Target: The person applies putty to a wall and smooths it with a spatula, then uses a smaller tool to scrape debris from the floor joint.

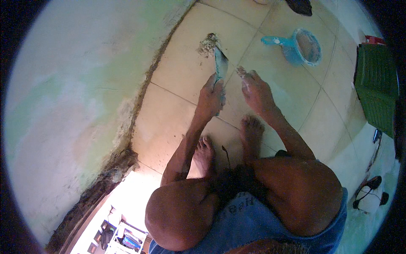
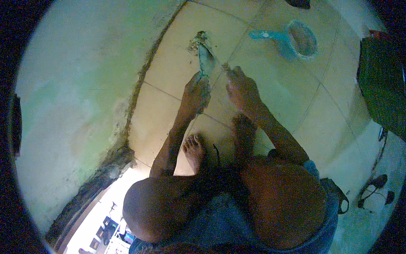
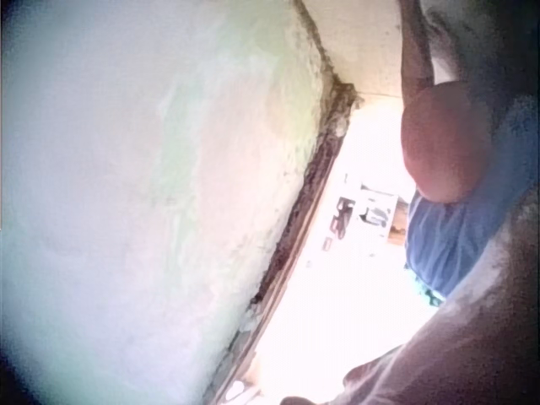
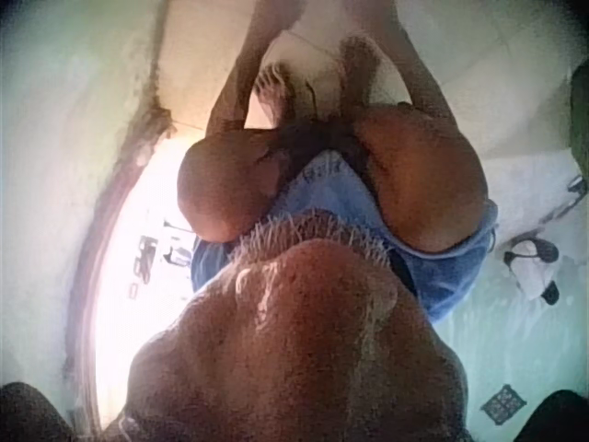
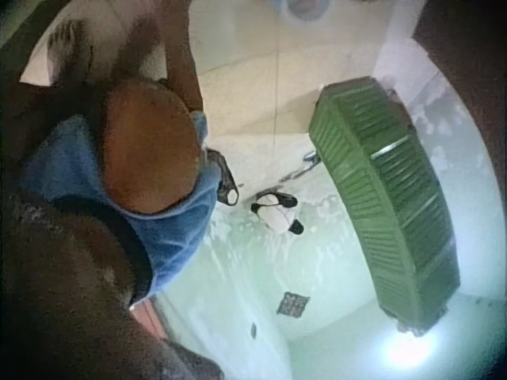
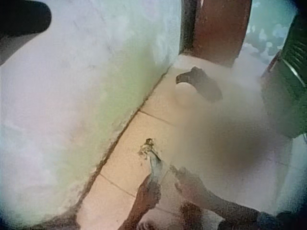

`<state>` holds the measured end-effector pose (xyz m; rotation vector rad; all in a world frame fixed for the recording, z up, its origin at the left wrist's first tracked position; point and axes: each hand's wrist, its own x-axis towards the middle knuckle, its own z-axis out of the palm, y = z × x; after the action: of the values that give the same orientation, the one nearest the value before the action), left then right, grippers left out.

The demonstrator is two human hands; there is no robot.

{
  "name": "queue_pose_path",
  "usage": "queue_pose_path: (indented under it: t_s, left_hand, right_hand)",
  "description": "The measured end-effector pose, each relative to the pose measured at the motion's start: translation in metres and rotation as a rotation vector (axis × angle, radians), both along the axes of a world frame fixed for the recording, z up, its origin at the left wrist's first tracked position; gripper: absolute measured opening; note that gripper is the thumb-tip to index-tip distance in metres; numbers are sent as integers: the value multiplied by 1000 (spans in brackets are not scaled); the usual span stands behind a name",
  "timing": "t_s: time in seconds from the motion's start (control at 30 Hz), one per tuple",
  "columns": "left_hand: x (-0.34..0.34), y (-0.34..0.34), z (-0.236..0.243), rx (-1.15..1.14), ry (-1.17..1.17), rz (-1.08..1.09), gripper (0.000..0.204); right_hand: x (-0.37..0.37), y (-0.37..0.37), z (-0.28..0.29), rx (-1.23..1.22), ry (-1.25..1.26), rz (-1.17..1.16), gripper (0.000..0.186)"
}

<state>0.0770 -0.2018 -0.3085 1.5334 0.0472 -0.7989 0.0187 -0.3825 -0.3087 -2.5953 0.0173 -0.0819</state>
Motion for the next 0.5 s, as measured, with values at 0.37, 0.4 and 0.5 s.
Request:
queue_pose_path:
  t_s: [0.37,0.4,0.5]
  left_hand:
    - [3,6,-6,46,-41,-1,28]
    - [4,10,-8,74,-64,1,28]
    - [1,2,2,26,-37,-32,30]
  right_hand:
    - [-36,21,6,-68,113,46,67]
    - [-44,23,10,-62,55,86,68]
    - [5,2,5,26,-28,41,71]
